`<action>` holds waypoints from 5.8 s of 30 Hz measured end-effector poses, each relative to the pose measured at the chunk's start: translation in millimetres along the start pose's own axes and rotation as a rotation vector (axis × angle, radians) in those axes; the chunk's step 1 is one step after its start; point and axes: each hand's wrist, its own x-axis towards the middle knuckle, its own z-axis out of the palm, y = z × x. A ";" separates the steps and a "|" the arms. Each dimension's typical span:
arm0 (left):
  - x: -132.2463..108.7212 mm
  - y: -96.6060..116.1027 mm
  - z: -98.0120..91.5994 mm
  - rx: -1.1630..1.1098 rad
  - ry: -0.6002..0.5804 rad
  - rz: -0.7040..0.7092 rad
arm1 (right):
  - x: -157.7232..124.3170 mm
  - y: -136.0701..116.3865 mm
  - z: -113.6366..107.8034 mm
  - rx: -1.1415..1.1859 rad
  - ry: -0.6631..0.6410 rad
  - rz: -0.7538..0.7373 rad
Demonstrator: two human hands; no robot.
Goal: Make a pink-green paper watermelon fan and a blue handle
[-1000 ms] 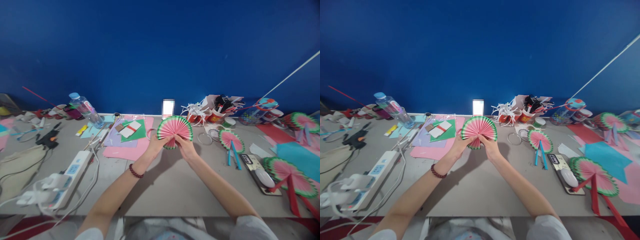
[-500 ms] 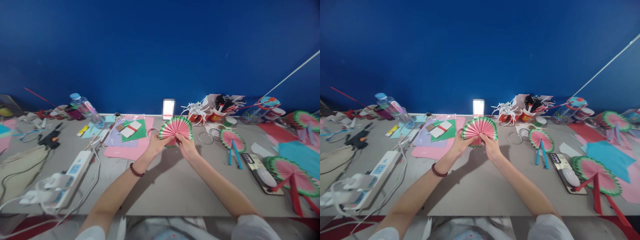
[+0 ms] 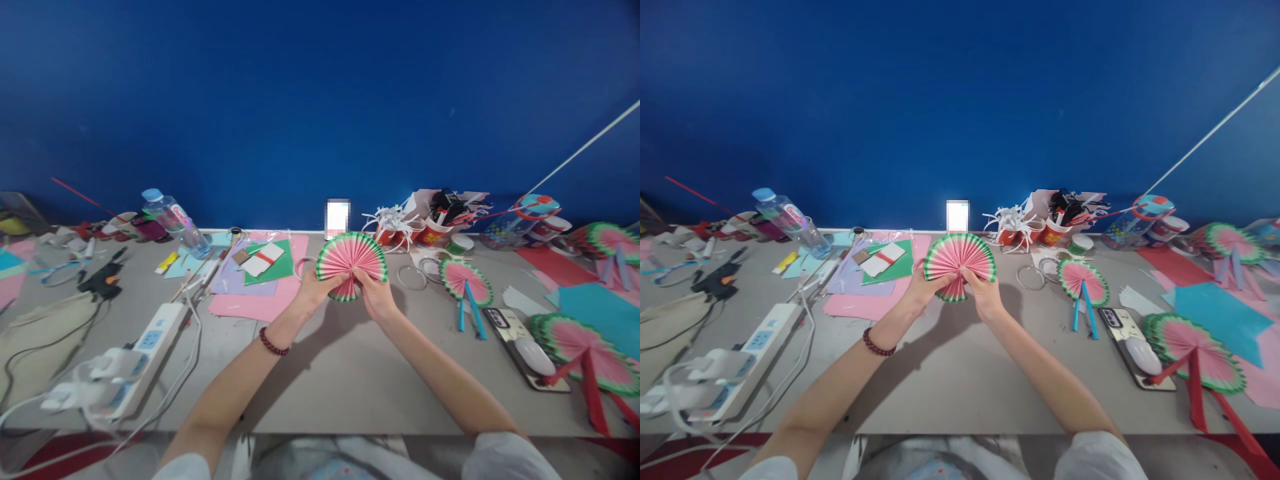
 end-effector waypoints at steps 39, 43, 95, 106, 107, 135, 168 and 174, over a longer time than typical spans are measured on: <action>-3.4 -5.9 3.2 0.035 -0.033 0.096 | -16.5 -27.6 14.7 0.126 -0.068 0.171; -3.5 -3.7 3.7 0.026 -0.032 0.084 | -16.5 -26.3 14.6 0.147 -0.062 0.156; 16.0 8.4 -20.5 -0.442 0.058 -0.099 | 6.5 -27.4 -18.3 -0.827 -0.215 -0.728; 32.6 15.6 -44.5 -0.490 -0.070 -0.356 | 19.2 -23.0 -26.8 -0.795 -0.265 -0.712; 33.7 13.7 -44.7 -0.468 -0.066 -0.354 | 18.8 -24.7 -26.1 -0.798 -0.278 -0.713; 21.2 10.3 -31.0 -0.181 -0.224 -0.045 | 25.0 -31.1 -18.8 0.060 -0.039 0.118; 19.0 -0.4 -29.1 -0.229 -0.119 -0.193 | 20.8 -27.0 -15.4 0.005 -0.059 0.063; 19.5 -2.5 -22.7 -0.233 -0.001 -0.155 | 20.2 -25.2 -15.8 -0.049 -0.069 0.030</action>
